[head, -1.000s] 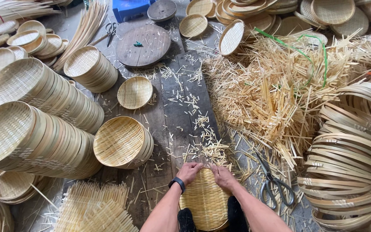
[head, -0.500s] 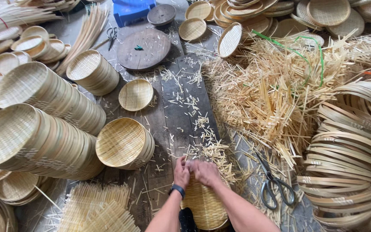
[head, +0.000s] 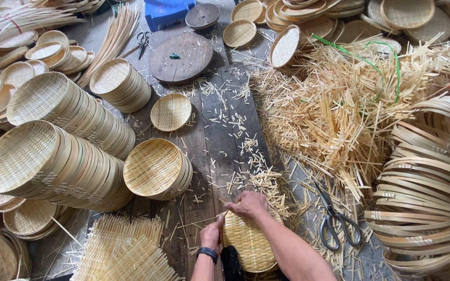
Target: The person weaves bamboo strips together to form a square mat, uses metal shears to trim the mat into a circle, and then fits the circular woven mat into a circular bamboo rim.
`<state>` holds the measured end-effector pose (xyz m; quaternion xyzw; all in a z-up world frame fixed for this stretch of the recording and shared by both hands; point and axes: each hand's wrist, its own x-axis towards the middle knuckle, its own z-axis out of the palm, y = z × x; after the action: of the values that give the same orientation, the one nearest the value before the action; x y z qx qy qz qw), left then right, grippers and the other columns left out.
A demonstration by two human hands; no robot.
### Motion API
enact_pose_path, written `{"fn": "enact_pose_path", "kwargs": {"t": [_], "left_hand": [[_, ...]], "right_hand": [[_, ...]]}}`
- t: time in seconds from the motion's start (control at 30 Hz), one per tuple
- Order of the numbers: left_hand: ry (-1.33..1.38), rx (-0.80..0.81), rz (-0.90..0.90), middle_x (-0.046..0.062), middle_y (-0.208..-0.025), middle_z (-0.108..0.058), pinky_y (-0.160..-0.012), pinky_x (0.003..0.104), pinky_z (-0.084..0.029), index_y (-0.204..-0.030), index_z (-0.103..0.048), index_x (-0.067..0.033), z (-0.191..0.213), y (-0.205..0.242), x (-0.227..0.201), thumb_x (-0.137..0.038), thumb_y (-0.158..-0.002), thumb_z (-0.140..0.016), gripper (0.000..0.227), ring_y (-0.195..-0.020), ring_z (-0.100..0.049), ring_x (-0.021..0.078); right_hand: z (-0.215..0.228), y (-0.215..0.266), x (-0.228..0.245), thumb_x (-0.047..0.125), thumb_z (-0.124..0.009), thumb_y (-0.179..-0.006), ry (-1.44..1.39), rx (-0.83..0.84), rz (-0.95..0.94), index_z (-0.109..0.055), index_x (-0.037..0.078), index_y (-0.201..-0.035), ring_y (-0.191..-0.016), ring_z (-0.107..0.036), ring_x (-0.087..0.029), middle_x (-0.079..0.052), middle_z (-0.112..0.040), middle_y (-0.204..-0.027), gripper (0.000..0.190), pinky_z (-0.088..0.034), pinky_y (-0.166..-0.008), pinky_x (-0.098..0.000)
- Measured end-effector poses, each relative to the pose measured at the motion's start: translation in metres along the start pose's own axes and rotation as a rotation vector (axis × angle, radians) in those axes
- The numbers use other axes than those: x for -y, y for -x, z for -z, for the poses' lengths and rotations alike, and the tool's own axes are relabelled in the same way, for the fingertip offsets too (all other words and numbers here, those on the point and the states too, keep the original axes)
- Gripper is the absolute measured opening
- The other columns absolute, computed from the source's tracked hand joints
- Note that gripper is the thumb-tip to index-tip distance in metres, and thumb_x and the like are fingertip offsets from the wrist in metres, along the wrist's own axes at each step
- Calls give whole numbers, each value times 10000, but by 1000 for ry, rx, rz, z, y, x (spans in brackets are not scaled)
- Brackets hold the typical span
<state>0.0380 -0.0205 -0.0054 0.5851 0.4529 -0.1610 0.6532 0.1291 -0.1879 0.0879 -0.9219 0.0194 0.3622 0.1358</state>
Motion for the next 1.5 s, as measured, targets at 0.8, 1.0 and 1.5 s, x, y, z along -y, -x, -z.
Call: {"fn": "enact_pose_path", "kwargs": {"t": [0.8, 1.0, 1.5], "left_hand": [[-1308, 202, -1533, 77, -1043, -577, -928, 407, -408, -1081, -582, -132, -39, 175, -8, -26, -696, -746, 432, -1062, -560, 272], [-1577, 254, -1286, 112, -1128, -547, -999, 454, -417, -1110, -566, -120, 17, 157, 75, -209, -757, -765, 415, -1163, -510, 326], [-1148, -105, -1058, 174, -1463, -505, -1000, 497, -423, -1544, -352, -431, -62, 116, 38, -352, -697, -884, 1004, -1221, -562, 333]], "right_hand": [[78, 222, -280, 419, -623, -986, -146, -101, -174, -721, 135, -1172, -875, -748, -251, -108, -769, -1000, 353, -600, -850, -418], [-81, 114, -334, 385, -723, -907, -158, -321, -45, -729, 87, -1164, -1098, -639, -301, -181, -685, -1181, 393, -515, -981, -430], [-108, 35, -360, 108, -801, -707, -372, -118, -468, -546, 1, -1196, -779, -648, -252, -154, -641, -954, 562, -589, -720, -403]]}}
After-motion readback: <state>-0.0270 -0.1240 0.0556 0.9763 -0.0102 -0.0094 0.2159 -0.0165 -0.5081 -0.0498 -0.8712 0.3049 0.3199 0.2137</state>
